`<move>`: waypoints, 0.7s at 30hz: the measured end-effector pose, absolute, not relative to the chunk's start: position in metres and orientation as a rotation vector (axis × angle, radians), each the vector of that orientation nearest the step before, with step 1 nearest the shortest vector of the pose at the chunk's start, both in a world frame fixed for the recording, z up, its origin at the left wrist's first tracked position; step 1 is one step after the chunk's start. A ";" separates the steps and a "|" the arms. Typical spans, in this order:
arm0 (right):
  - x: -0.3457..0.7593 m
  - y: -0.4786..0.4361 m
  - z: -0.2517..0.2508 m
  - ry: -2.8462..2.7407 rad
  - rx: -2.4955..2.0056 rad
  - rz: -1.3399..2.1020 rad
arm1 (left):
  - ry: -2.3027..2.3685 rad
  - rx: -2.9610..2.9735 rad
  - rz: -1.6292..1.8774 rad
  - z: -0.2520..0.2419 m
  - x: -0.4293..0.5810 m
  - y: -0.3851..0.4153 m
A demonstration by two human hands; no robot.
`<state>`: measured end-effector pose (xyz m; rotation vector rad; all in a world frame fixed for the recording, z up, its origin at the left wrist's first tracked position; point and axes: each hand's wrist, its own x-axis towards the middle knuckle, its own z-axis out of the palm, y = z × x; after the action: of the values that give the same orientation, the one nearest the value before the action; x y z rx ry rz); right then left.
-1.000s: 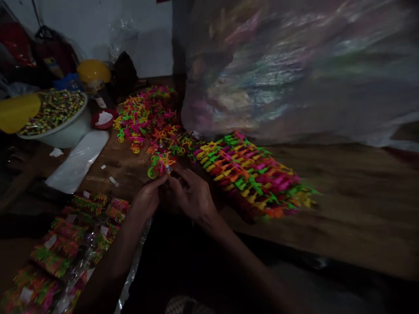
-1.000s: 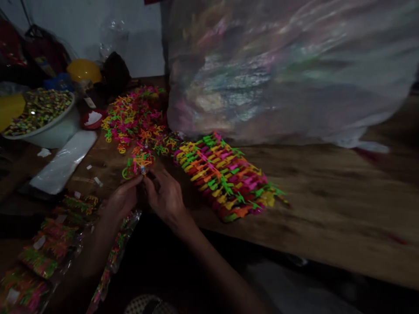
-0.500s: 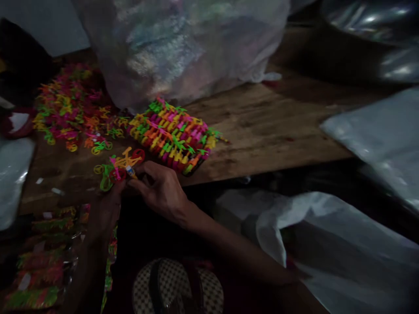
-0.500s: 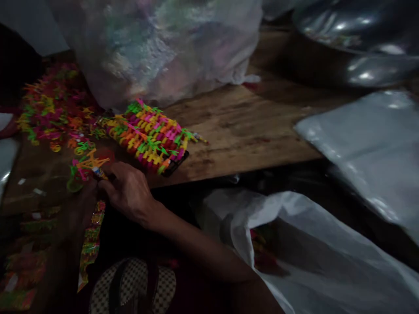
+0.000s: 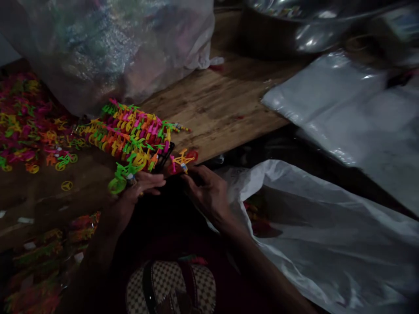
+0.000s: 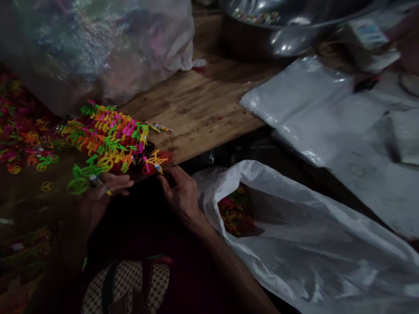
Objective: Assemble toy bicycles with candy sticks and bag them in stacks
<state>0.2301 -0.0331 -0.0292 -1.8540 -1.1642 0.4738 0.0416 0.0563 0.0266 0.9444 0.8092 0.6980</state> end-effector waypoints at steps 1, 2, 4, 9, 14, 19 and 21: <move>0.231 -0.032 -0.031 -1.123 -1.869 0.516 | 0.823 0.928 0.708 0.025 0.046 0.057; 0.232 -0.030 -0.033 -1.078 -1.875 0.566 | 0.843 0.914 0.714 0.023 0.049 0.058; 0.233 -0.026 -0.036 -0.998 -1.855 0.659 | 0.887 0.896 0.729 0.020 0.051 0.059; 0.234 -0.022 -0.043 -0.876 -1.789 0.735 | 0.921 0.873 0.777 0.005 0.051 0.065; 0.232 -0.020 -0.047 -0.738 -1.747 0.718 | 0.859 0.872 0.659 -0.012 0.044 0.078; 0.231 -0.020 -0.044 -0.904 -1.911 0.620 | 0.899 0.874 0.683 -0.007 0.046 0.077; 0.228 -0.020 -0.040 -0.981 -1.937 0.587 | 0.890 0.879 0.664 -0.002 0.050 0.076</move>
<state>0.2284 -0.0201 -0.0399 -1.9369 -0.9810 0.5874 0.0499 0.0756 -0.0020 0.8794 0.8903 0.6643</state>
